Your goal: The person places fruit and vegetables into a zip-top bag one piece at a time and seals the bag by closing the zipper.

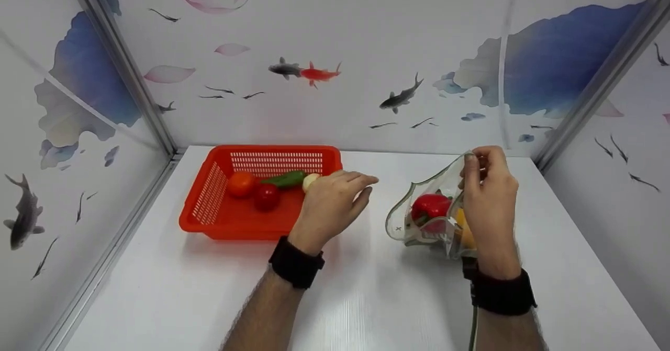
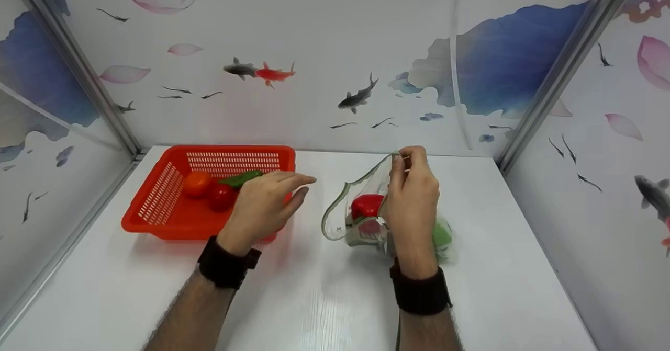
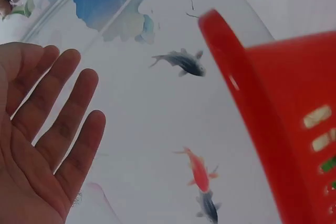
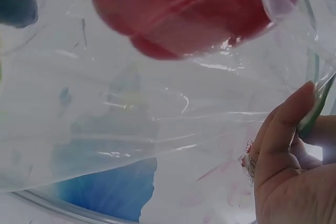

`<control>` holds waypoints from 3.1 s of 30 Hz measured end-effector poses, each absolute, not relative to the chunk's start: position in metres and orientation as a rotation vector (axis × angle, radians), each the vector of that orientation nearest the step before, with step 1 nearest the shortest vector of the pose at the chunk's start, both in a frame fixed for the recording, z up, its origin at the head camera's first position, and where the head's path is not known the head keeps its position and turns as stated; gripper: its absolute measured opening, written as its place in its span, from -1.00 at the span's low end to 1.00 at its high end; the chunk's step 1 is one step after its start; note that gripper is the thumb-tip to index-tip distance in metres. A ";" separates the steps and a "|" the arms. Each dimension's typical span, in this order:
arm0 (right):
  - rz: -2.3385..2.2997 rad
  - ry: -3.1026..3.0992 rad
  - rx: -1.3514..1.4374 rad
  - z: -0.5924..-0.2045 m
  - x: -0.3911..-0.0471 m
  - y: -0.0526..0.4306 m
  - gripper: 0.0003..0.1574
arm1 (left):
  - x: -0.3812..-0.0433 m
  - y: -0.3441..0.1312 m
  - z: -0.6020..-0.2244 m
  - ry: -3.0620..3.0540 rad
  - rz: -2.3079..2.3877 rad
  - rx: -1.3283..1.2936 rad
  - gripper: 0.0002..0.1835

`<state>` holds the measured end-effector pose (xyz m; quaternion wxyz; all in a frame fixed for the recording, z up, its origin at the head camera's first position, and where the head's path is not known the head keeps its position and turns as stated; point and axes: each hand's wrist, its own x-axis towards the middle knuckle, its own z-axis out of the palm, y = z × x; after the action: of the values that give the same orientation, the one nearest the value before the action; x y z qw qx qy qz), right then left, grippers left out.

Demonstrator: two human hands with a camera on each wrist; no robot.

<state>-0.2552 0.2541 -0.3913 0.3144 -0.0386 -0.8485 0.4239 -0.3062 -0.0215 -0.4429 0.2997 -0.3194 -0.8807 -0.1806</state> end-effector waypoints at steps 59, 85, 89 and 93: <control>0.886 -2.160 0.024 -0.396 -0.260 0.251 -0.76 | -0.349 -0.072 -0.480 -3.183 -0.767 -0.050 -0.43; 0.902 -2.206 0.003 -0.393 -0.260 0.250 -0.74 | -0.350 -0.079 -0.476 -3.260 -0.705 -0.125 -0.31; 0.904 -2.207 -0.001 -0.393 -0.260 0.250 -0.75 | -0.347 -0.082 -0.471 -3.295 -0.774 -0.094 -0.31; 0.905 -2.204 0.006 -0.393 -0.260 0.251 -0.75 | -0.347 -0.084 -0.471 -3.303 -0.749 -0.107 -0.30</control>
<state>-0.2600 0.2511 -0.3935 0.3706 0.0023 -0.8591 0.3529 -0.3467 -0.0840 -0.4707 -0.1229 -0.0313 -0.9674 -0.2194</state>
